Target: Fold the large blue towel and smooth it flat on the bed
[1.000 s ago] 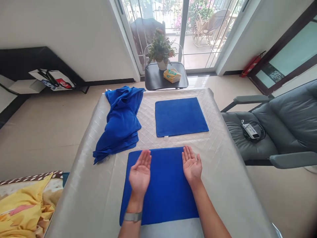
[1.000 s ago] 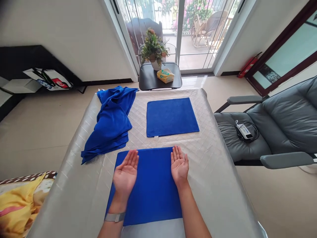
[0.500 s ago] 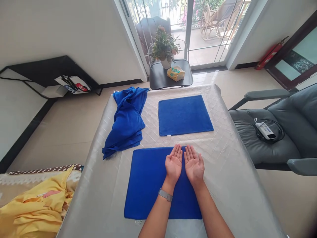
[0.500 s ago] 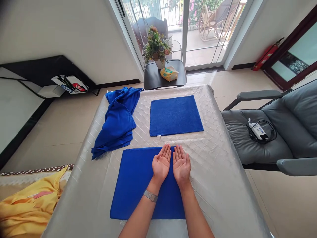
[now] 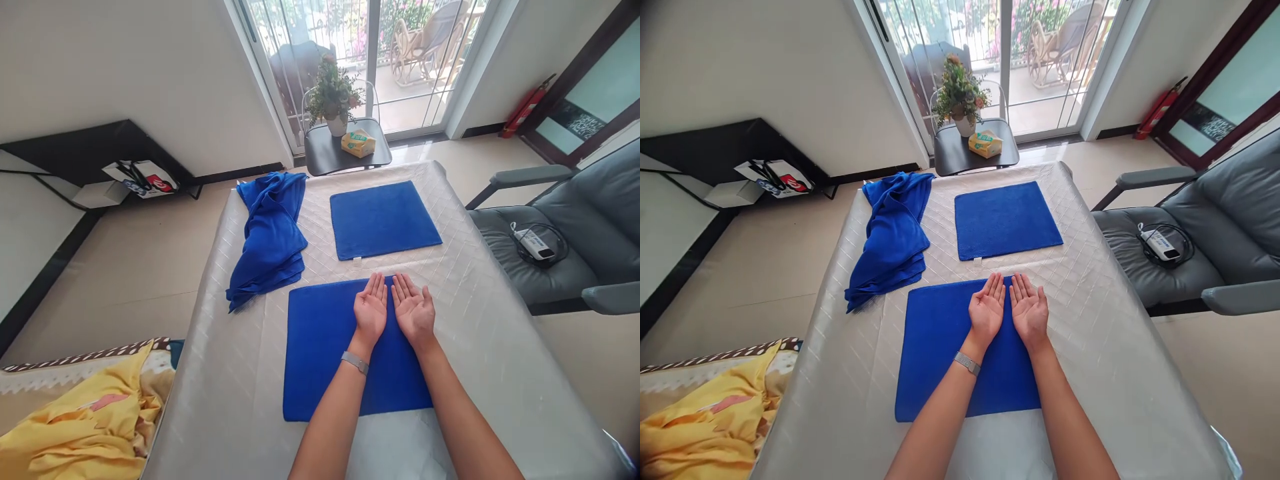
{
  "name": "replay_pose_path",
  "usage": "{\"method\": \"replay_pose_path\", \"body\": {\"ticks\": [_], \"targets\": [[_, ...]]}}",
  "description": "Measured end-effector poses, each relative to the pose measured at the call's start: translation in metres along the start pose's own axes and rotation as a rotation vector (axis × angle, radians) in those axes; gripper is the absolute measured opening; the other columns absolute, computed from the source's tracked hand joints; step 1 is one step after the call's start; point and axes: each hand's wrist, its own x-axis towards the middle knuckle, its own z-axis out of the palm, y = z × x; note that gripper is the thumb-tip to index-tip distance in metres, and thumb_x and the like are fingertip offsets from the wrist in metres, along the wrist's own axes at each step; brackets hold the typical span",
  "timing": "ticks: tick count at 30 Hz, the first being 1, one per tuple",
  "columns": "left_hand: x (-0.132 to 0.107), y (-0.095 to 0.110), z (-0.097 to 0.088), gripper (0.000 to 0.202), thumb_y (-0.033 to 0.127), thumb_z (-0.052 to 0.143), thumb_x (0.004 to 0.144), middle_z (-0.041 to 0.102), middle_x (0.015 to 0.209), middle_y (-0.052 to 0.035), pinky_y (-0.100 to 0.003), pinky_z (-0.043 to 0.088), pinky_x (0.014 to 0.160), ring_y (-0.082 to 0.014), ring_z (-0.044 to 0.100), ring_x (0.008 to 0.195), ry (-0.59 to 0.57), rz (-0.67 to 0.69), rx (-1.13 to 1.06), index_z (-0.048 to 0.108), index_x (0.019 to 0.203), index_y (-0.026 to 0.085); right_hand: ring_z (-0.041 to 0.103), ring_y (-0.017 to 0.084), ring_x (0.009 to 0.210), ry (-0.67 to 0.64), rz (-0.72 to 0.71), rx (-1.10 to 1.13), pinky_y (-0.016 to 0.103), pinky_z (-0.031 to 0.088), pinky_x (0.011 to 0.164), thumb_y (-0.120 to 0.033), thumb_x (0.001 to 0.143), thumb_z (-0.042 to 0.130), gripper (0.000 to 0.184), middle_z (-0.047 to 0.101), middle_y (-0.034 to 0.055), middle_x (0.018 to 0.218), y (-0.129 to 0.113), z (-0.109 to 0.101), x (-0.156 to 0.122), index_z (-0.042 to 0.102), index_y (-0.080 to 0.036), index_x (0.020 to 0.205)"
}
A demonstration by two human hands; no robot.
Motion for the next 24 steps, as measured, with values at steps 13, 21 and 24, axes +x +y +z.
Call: {"method": "replay_pose_path", "body": {"ticks": [13, 21, 24], "targets": [[0.0035, -0.0052, -0.0055, 0.045, 0.023, 0.039, 0.085, 0.055, 0.142, -0.0138, -0.032, 0.035, 0.113, -0.0189, 0.046, 0.135, -0.047, -0.006, -0.067, 0.065, 0.119, 0.011, 0.051, 0.016, 0.130, -0.009, 0.003, -0.035, 0.039, 0.036, 0.114, -0.047, 0.096, 0.040, 0.043, 0.061, 0.0085, 0.134, -0.0021, -0.0022, 0.0009, 0.062, -0.019, 0.122], [0.0035, -0.0039, -0.0025, 0.050, 0.021, 0.039, 0.084, 0.056, 0.141, -0.0132, -0.033, 0.035, 0.113, -0.0186, 0.046, 0.135, 0.000, -0.023, -0.058, 0.059, 0.128, 0.011, 0.050, 0.016, 0.131, -0.016, 0.018, -0.041, 0.035, 0.036, 0.114, -0.047, 0.096, 0.041, 0.044, 0.060, 0.0094, 0.136, -0.0016, -0.0026, 0.0026, 0.063, -0.018, 0.120], [0.0049, -0.0040, -0.0041, 0.050, 0.022, 0.039, 0.084, 0.055, 0.142, -0.0147, -0.032, 0.035, 0.113, -0.0192, 0.046, 0.135, -0.020, -0.026, -0.052, 0.059, 0.128, 0.009, 0.050, 0.016, 0.131, -0.021, 0.024, -0.045, 0.038, 0.036, 0.114, -0.047, 0.096, 0.040, 0.043, 0.061, 0.0080, 0.134, -0.0012, -0.0044, 0.0042, 0.063, -0.020, 0.120]]}}
